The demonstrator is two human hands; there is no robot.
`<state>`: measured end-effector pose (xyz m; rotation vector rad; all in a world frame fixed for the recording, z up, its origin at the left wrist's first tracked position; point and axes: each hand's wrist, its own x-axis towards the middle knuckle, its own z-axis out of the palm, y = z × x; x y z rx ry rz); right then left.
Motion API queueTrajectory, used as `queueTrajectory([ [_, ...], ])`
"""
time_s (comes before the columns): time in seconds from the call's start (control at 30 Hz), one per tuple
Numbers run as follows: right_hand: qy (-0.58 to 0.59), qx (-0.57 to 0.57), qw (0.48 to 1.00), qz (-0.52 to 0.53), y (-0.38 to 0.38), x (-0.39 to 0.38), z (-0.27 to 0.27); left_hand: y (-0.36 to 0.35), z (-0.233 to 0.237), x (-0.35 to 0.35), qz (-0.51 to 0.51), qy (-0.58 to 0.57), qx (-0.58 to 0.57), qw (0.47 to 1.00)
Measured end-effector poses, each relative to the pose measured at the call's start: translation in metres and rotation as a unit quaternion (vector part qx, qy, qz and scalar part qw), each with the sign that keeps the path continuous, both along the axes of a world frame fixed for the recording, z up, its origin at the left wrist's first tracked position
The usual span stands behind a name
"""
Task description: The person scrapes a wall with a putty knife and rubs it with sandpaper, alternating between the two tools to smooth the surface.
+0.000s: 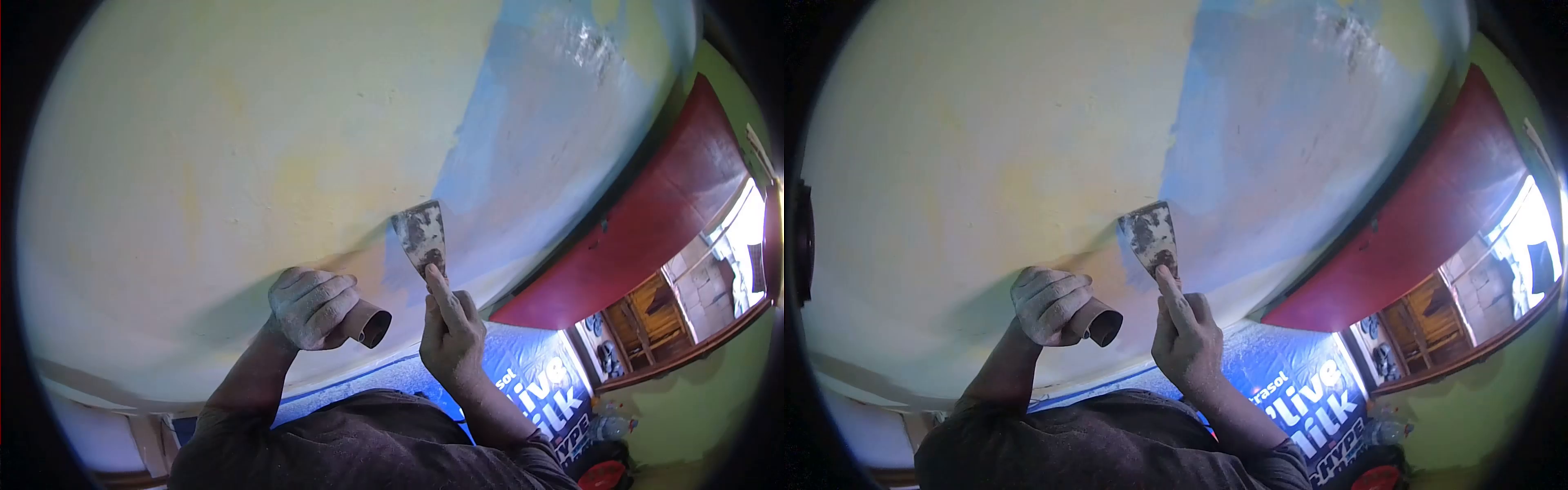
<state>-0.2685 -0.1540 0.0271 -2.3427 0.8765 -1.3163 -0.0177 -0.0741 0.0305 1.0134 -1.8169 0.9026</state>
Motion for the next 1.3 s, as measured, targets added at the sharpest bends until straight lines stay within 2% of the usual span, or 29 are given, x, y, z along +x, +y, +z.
queueTrajectory([
  [0.1,-0.034,-0.018,0.999,0.016,0.0,-0.002,-0.015,-0.003,0.0,0.003,0.007,-0.007,-0.004,1.0],
  [0.3,-0.034,0.009,0.999,0.022,0.006,-0.002,-0.011,0.0,-0.01,-0.004,0.02,-0.019,0.0,1.0],
  [0.43,-0.026,0.015,0.999,0.014,0.017,-0.012,-0.042,0.009,-0.022,-0.005,0.01,-0.024,-0.004,1.0],
  [0.47,-0.031,0.009,0.999,0.008,0.008,0.0,-0.019,0.0,-0.001,0.005,0.005,-0.025,0.003,1.0],
  [0.53,-0.034,-0.003,0.999,0.001,0.011,0.006,-0.013,0.005,-0.004,0.003,0.005,-0.023,0.019,1.0],
  [0.63,-0.032,-0.016,0.999,-0.009,0.014,0.009,-0.025,0.009,-0.001,0.002,0.008,-0.025,0.045,0.999],
  [0.73,-0.01,0.022,1.0,-0.006,0.016,0.001,-0.03,0.014,0.004,0.001,0.004,-0.024,0.071,0.997],
  [0.8,-0.043,-0.001,0.999,0.001,0.011,0.009,-0.023,0.016,0.004,-0.001,0.022,-0.04,0.091,0.995],
  [0.93,-0.051,-0.002,0.999,0.012,0.014,0.015,-0.033,0.021,0.017,0.002,0.013,-0.098,0.177,0.979],
  [1.07,-0.054,0.029,0.998,0.021,0.016,0.01,-0.03,0.024,0.045,0.008,0.001,-0.21,0.246,0.946],
  [1.17,-0.102,0.014,0.994,0.037,0.019,0.013,-0.031,0.021,0.056,0.007,0.021,-0.334,0.213,0.918],
  [1.27,-0.123,0.025,0.991,0.041,0.012,0.019,-0.034,0.013,0.094,0.011,-0.015,-0.376,0.241,0.894],
  [1.3,-0.135,0.03,0.99,0.039,0.01,0.02,-0.04,0.011,0.105,0.014,0.002,-0.405,0.249,0.879],
])
